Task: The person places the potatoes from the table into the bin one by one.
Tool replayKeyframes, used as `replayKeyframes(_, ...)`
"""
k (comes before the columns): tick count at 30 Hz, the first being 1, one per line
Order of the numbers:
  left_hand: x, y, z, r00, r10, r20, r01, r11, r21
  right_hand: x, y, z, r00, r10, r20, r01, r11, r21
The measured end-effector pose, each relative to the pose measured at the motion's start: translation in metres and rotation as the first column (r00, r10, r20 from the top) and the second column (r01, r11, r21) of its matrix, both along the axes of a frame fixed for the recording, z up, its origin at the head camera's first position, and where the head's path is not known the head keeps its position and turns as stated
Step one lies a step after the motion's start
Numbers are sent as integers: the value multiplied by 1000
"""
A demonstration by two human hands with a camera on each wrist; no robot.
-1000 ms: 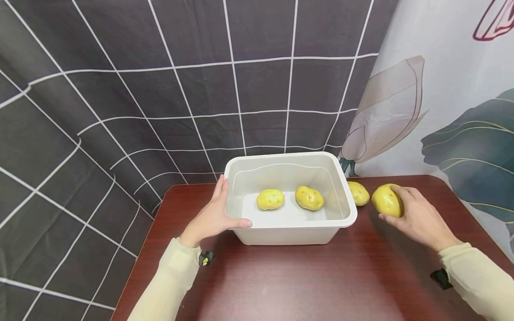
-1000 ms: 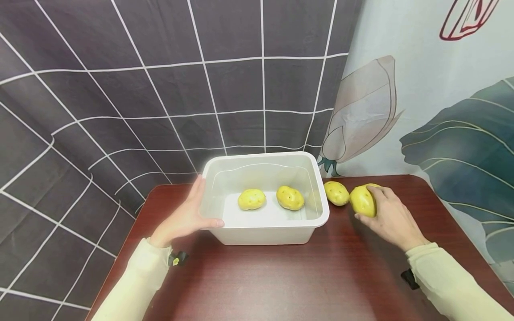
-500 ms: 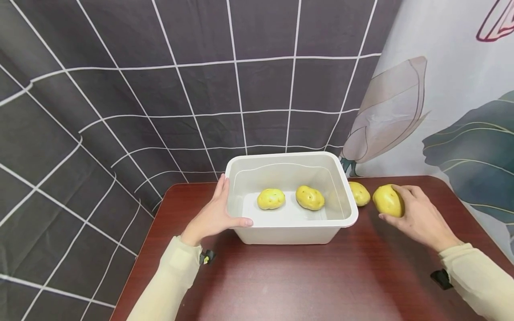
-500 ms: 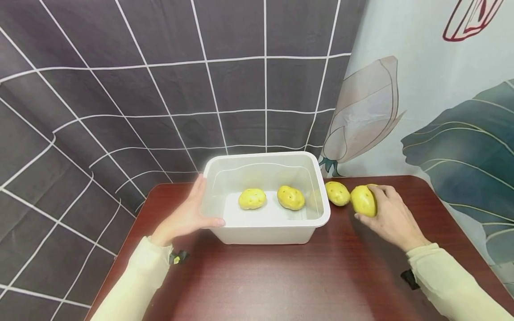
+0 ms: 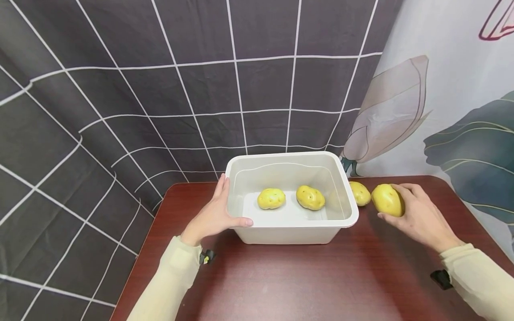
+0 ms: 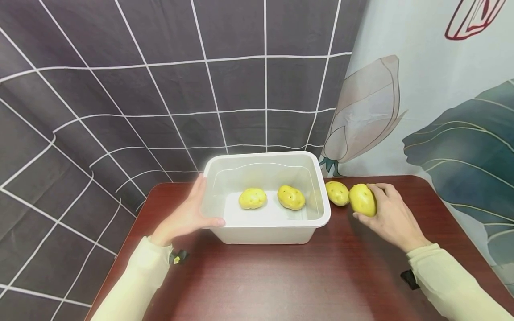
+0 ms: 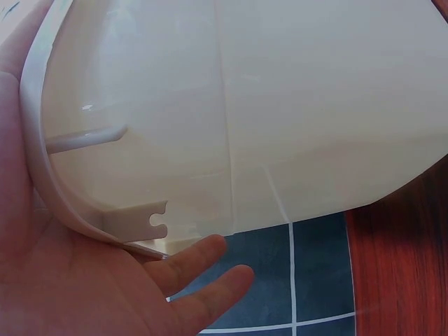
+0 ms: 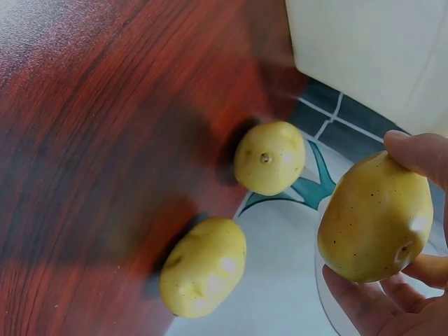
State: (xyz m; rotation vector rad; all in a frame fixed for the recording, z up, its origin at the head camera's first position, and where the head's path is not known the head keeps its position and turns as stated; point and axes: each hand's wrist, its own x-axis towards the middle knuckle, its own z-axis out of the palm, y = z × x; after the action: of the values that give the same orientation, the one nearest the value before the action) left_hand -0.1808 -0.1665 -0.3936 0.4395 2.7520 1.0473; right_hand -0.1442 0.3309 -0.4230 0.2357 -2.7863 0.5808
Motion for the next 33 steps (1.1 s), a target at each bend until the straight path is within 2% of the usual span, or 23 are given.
replayKeyframes(13, -1, 0, -1, 1000, -2, -3, 2, 1000, -10, 1, -4, 4, 1000, -1, -22, 1, 1000, -3)
replayKeyframes(33, 1, 0, 2, 1000, 7, 7, -7, 1000, -11, -4, -4, 4, 996, 52, -77, -53, 999, -6)
